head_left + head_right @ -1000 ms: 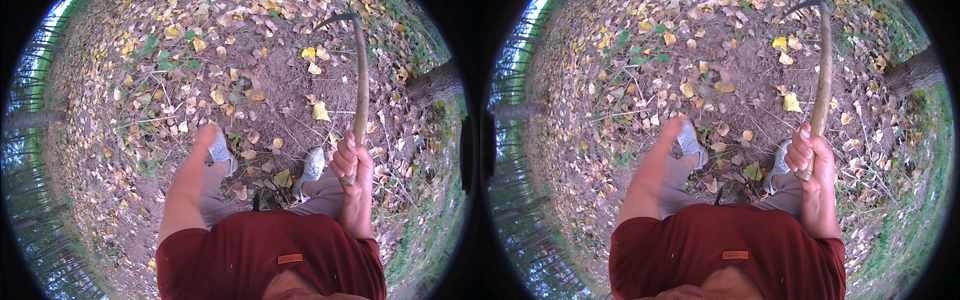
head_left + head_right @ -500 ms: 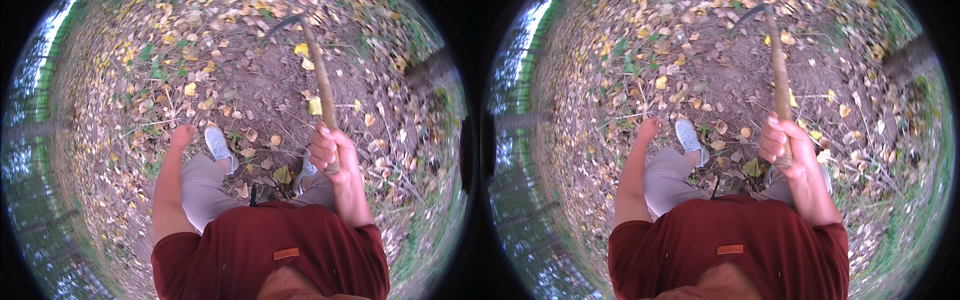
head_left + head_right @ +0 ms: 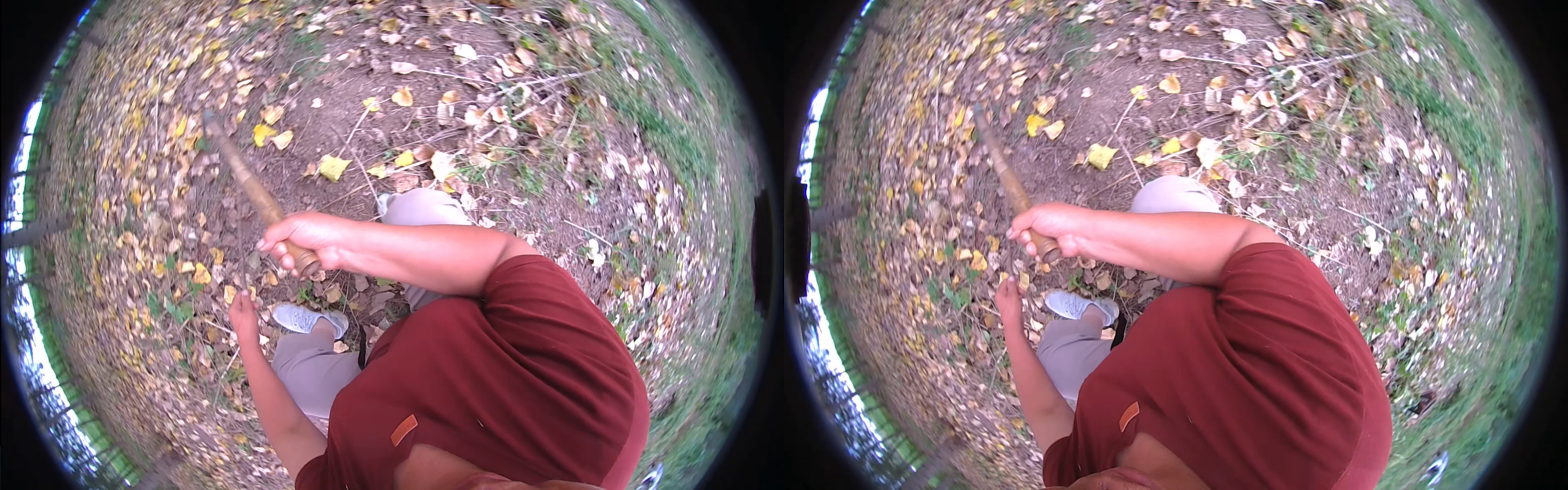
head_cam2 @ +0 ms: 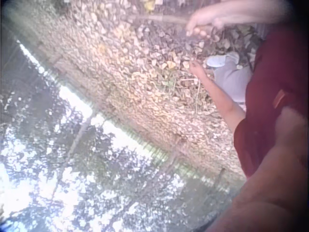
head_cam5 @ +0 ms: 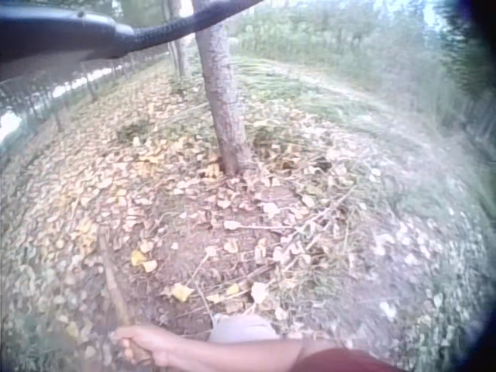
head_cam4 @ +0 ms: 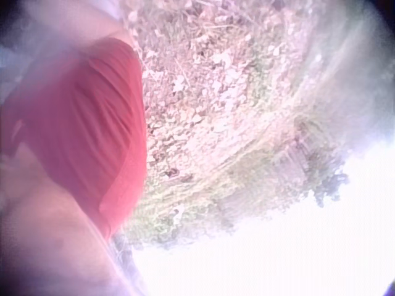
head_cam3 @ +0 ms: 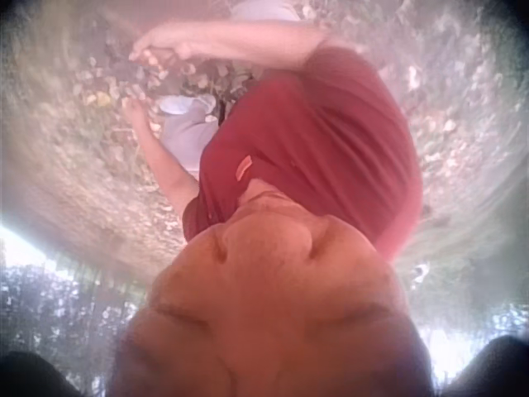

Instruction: The person uses a pickaxe to clear dry leaves, twigs, and small branches from the ground in a wooded area. They repeatedly strike the ground to loosen debris and pull away larger sticks by hand.

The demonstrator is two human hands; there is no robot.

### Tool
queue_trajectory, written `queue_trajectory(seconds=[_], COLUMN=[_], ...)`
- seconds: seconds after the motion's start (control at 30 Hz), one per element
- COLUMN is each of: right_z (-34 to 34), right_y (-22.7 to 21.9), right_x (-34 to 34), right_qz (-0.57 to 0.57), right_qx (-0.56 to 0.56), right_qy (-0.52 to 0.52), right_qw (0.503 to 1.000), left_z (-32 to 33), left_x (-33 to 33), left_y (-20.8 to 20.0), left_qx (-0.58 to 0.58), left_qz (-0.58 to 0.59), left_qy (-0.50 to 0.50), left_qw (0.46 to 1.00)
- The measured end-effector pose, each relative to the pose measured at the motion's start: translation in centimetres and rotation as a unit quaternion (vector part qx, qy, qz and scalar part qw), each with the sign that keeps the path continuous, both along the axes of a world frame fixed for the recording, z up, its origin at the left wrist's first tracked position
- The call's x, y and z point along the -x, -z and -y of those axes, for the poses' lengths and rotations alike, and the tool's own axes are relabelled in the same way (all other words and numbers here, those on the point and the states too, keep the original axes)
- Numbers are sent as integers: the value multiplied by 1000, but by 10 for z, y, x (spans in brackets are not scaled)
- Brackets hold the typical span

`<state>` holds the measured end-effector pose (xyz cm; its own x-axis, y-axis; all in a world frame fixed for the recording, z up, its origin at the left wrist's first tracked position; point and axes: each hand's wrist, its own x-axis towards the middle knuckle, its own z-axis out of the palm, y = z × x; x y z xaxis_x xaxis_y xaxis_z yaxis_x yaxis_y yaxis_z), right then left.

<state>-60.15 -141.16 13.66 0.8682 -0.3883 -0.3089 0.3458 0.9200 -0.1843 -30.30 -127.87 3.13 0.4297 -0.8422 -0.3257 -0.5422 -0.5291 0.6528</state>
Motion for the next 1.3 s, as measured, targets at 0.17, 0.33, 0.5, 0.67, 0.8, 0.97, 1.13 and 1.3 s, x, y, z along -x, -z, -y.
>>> queue_trajectory(seconds=[0.17,0.33,0.5,0.67,0.8,0.97,1.13,1.3], right_z=[-28,-22,32,53,27,-61,-95,-161], right_y=[-18,-40,-71,-90,-48,23,68,132], right_x=[13,24,74,146,227,335,378,376], right_qz=[-49,-71,-209,-228,-475,-649,-778,-753], right_qx=[175,352,285,203,333,277,183,66], right_qy=[70,155,270,363,389,336,262,237], right_qw=[981,920,896,880,716,623,541,611], left_z=[-10,-30,-11,6,4,13,31,44], left_x=[23,21,16,31,21,25,34,50], left_y=[-36,-25,-4,-8,-6,1,5,10], left_qx=[22,23,85,50,33,27,37,22], left_qz=[-63,-87,91,168,165,142,120,122], left_qy=[-94,-126,12,87,79,98,113,113], left_qw=[993,988,992,981,983,985,986,986])
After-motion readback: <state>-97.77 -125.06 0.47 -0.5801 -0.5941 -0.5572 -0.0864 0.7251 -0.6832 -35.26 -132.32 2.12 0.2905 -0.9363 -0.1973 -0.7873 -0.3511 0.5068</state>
